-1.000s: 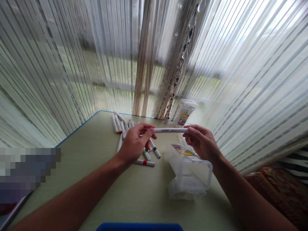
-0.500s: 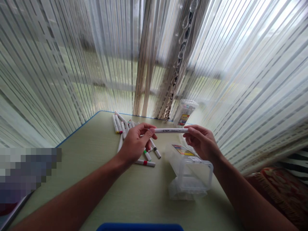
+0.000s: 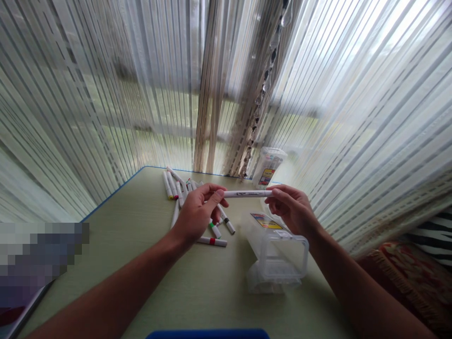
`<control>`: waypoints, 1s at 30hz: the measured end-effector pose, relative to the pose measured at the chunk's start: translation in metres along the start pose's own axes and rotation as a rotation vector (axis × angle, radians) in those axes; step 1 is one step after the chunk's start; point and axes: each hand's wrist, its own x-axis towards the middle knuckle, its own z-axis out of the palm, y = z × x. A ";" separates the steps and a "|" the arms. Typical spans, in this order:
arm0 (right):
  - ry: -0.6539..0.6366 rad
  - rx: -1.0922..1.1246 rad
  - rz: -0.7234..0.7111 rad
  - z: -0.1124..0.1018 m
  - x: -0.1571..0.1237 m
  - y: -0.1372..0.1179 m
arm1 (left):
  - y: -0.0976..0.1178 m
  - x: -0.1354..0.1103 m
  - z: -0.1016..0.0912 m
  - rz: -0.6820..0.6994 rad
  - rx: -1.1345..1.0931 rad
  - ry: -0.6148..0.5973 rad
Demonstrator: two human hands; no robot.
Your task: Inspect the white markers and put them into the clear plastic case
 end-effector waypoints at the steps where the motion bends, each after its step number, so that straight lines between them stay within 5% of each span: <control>1: -0.003 -0.004 -0.003 0.000 0.000 0.000 | 0.000 0.000 0.000 -0.001 -0.002 0.002; 12: -0.028 -0.211 -0.156 0.006 -0.003 -0.004 | 0.002 0.001 -0.005 -0.024 -0.082 0.073; 23: -0.055 -0.456 -0.345 0.013 -0.019 -0.047 | 0.010 -0.004 0.000 -0.056 -0.169 0.011; 30: -0.019 -0.521 -0.277 0.008 -0.049 -0.054 | 0.019 -0.013 0.006 0.031 -0.162 -0.035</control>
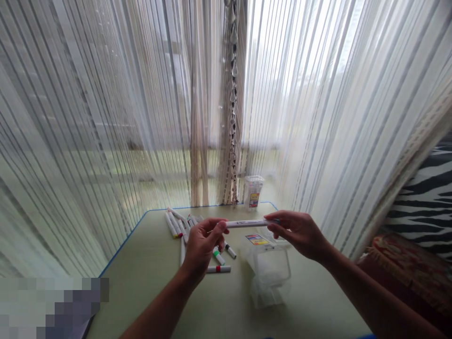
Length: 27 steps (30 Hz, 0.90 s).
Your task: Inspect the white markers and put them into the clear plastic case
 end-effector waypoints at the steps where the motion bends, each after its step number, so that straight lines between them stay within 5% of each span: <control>1: -0.004 0.044 0.038 -0.001 -0.001 0.002 | 0.002 -0.003 0.002 0.019 0.023 0.000; 7: -0.077 0.381 0.272 0.003 0.016 0.027 | 0.005 -0.019 0.010 0.222 0.340 0.014; 18: -0.153 0.581 0.330 0.021 0.028 0.057 | 0.004 -0.025 0.013 0.400 0.514 0.025; 27: -0.055 0.362 0.210 0.021 0.033 0.029 | -0.003 -0.008 0.001 0.080 0.147 0.004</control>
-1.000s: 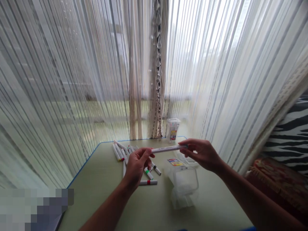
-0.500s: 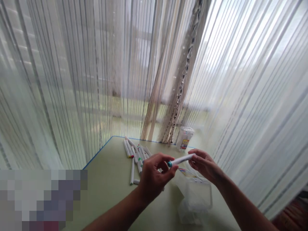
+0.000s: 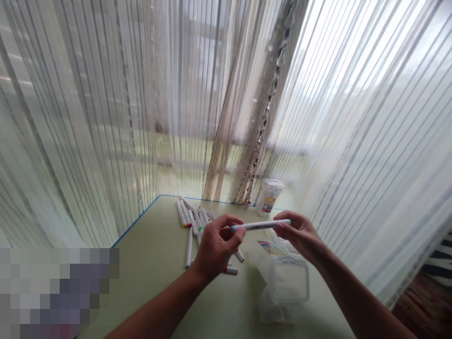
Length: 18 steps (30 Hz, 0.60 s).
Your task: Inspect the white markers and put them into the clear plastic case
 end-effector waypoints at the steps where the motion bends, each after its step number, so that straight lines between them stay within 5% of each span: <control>1: 0.003 -0.059 -0.028 0.002 0.000 -0.008 | -0.002 0.004 -0.003 -0.041 -0.074 -0.015; 4: -0.068 -0.212 -0.125 0.012 -0.003 -0.029 | -0.007 0.014 -0.010 -0.180 -0.334 -0.060; 10: -0.068 -0.586 -0.464 0.040 -0.016 -0.057 | -0.011 0.019 -0.021 -0.208 -0.412 -0.093; 18: -0.090 -0.657 -0.681 0.051 -0.022 -0.056 | -0.012 0.021 -0.026 -0.181 -0.404 -0.081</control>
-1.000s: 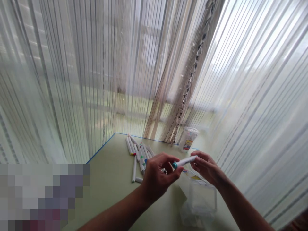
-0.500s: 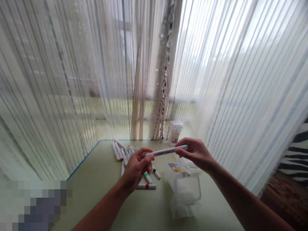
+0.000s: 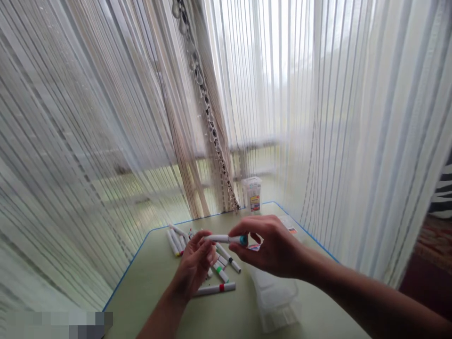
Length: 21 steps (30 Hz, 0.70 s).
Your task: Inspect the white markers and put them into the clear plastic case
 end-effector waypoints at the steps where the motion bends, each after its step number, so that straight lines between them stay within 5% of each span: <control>1: 0.003 0.006 0.001 0.000 -0.002 0.002 | -0.001 0.001 -0.001 -0.001 0.000 -0.002; 12: 0.060 0.048 0.092 -0.008 -0.016 0.018 | -0.006 0.002 -0.001 -0.070 0.015 -0.003; 21: -0.040 0.639 0.558 -0.002 -0.018 0.080 | -0.010 -0.001 0.006 -0.050 0.168 0.061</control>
